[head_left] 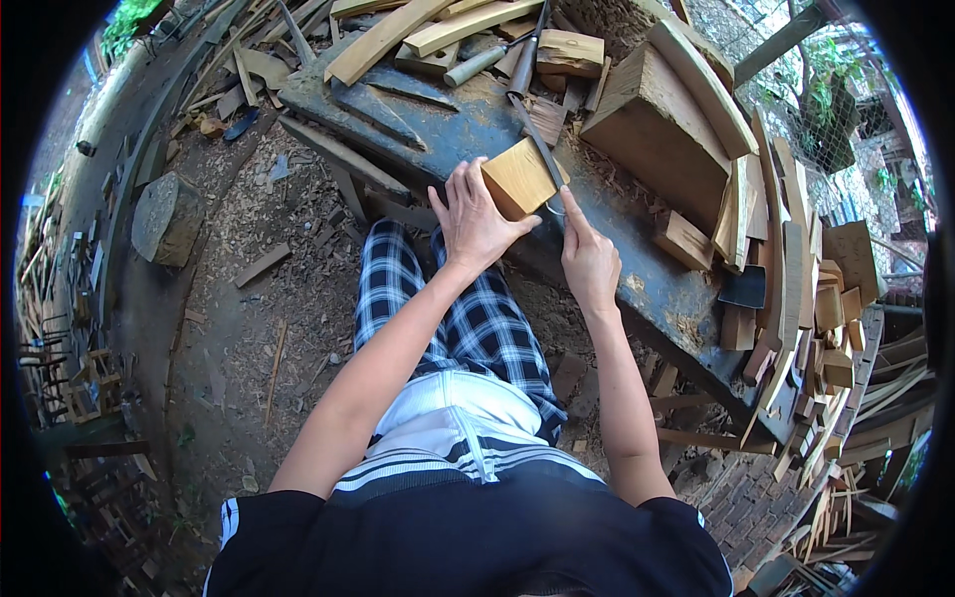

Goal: The person selects a piece of wood and uses a small hand saw to cut a notch into it.

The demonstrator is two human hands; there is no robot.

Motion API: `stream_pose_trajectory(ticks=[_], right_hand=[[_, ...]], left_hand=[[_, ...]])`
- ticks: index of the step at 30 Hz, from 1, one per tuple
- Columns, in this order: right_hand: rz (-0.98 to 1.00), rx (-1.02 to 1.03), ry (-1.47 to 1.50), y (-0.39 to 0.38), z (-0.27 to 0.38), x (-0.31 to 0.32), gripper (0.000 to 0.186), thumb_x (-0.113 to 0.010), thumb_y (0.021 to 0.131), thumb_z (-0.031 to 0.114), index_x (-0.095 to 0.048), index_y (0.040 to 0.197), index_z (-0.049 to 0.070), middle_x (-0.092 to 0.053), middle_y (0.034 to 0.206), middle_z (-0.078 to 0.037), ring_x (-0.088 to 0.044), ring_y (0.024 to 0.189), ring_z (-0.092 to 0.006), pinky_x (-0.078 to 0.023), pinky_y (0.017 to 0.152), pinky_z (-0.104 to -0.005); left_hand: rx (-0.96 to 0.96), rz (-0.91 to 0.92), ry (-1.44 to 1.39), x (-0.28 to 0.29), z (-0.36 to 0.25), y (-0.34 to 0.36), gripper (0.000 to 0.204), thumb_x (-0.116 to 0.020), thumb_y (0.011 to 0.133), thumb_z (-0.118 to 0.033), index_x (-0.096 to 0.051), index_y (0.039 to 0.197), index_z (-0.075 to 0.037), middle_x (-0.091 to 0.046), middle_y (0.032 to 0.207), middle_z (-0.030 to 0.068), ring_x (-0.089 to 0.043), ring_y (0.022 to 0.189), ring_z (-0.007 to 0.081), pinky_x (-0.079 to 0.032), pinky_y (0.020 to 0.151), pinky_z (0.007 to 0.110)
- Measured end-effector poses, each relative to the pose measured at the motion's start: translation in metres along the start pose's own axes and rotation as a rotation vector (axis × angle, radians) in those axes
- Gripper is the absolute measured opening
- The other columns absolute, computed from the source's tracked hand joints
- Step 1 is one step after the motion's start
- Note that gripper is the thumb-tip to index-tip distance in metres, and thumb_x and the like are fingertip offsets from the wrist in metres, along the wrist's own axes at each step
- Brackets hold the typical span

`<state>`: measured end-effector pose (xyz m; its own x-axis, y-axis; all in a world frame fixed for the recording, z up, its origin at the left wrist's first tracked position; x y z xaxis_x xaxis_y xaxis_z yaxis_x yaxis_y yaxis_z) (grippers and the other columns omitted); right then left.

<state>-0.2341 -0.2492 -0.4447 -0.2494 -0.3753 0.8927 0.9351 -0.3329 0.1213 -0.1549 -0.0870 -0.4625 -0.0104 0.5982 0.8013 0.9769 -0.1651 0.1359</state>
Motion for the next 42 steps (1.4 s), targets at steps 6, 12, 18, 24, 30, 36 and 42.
stream_pose_trajectory(ticks=[6, 12, 18, 24, 30, 36, 42], right_hand=[[0.039, 0.037, 0.061, -0.007, 0.017, 0.012, 0.045, -0.055, 0.099, 0.021, -0.055, 0.143, 0.034, -0.071, 0.081, -0.018, -0.071, 0.073, -0.0372, -0.056, 0.063, -0.0499], [0.04, 0.168, 0.05, -0.02, 0.041, 0.016, 0.043, -0.056, 0.098, 0.019, -0.059, 0.14, 0.031, -0.07, 0.075, -0.019, -0.07, 0.067, -0.0369, -0.056, 0.061, -0.05], [0.057, 0.028, 0.046, 0.002, 0.027, 0.007, 0.042, -0.054, 0.1, 0.02, -0.057, 0.141, 0.03, -0.069, 0.08, -0.023, -0.07, 0.072, -0.0405, -0.056, 0.062, -0.051], [0.018, 0.107, 0.038, -0.008, 0.027, 0.014, 0.045, -0.057, 0.098, 0.018, -0.056, 0.142, 0.031, -0.07, 0.078, -0.018, -0.07, 0.068, -0.0385, -0.056, 0.061, -0.0505], [0.02, 0.143, 0.013, -0.018, 0.041, 0.008, 0.046, -0.056, 0.098, 0.019, -0.055, 0.142, 0.032, -0.07, 0.079, -0.019, -0.07, 0.069, -0.039, -0.056, 0.061, -0.0502], [-0.022, 0.024, 0.011, 0.008, 0.01, 0.009, 0.045, -0.054, 0.099, 0.018, -0.056, 0.141, 0.034, -0.071, 0.082, -0.021, -0.07, 0.074, -0.0399, -0.055, 0.064, -0.0532], [0.011, 0.176, 0.046, -0.019, 0.037, 0.007, 0.047, -0.056, 0.097, 0.017, -0.057, 0.141, 0.033, -0.069, 0.076, -0.02, -0.071, 0.069, -0.0379, -0.055, 0.061, -0.0512]], left_hand=[[0.013, 0.052, -0.094, 0.006, -0.001, 0.008, 0.114, -0.087, 0.063, -0.054, -0.026, 0.146, -0.005, -0.038, 0.15, 0.0175, -0.034, 0.145, 0.03, -0.016, 0.115, 0.07], [0.031, 0.14, -0.031, 0.007, 0.007, 0.012, 0.103, -0.086, 0.065, -0.045, -0.031, 0.142, -0.006, -0.045, 0.146, 0.0156, -0.042, 0.14, 0.0295, -0.019, 0.114, 0.071], [0.026, 0.139, -0.089, 0.007, 0.0, 0.013, 0.106, -0.089, 0.06, -0.044, -0.032, 0.142, -0.006, -0.048, 0.144, 0.0116, -0.046, 0.137, 0.0287, -0.019, 0.114, 0.071], [0.039, 0.115, -0.098, 0.007, 0.003, 0.01, 0.107, -0.088, 0.062, -0.044, -0.03, 0.143, -0.006, -0.046, 0.146, 0.012, -0.042, 0.14, 0.0284, -0.016, 0.116, 0.071], [0.036, 0.045, -0.079, 0.001, 0.005, 0.013, 0.099, -0.085, 0.065, -0.045, -0.031, 0.14, -0.008, -0.047, 0.143, 0.01, -0.043, 0.139, 0.0273, -0.016, 0.116, 0.071], [0.032, 0.109, -0.12, 0.004, 0.0, 0.014, 0.103, -0.087, 0.061, -0.042, -0.031, 0.141, -0.009, -0.048, 0.143, 0.0096, -0.043, 0.139, 0.0278, -0.016, 0.115, 0.072], [0.053, 0.101, -0.086, 0.001, 0.005, 0.012, 0.102, -0.087, 0.064, -0.044, -0.03, 0.141, -0.01, -0.044, 0.147, 0.0098, -0.039, 0.142, 0.0286, -0.016, 0.114, 0.073]])
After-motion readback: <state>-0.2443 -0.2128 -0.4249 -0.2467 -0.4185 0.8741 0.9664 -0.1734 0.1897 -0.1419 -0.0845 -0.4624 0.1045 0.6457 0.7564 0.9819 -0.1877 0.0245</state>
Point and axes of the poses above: each hand's wrist, its own y-axis towards the middle knuckle, its own x-axis out of the back of the hand, z = x × y, the point moved 5 cm from there along y, towards the middle knuckle
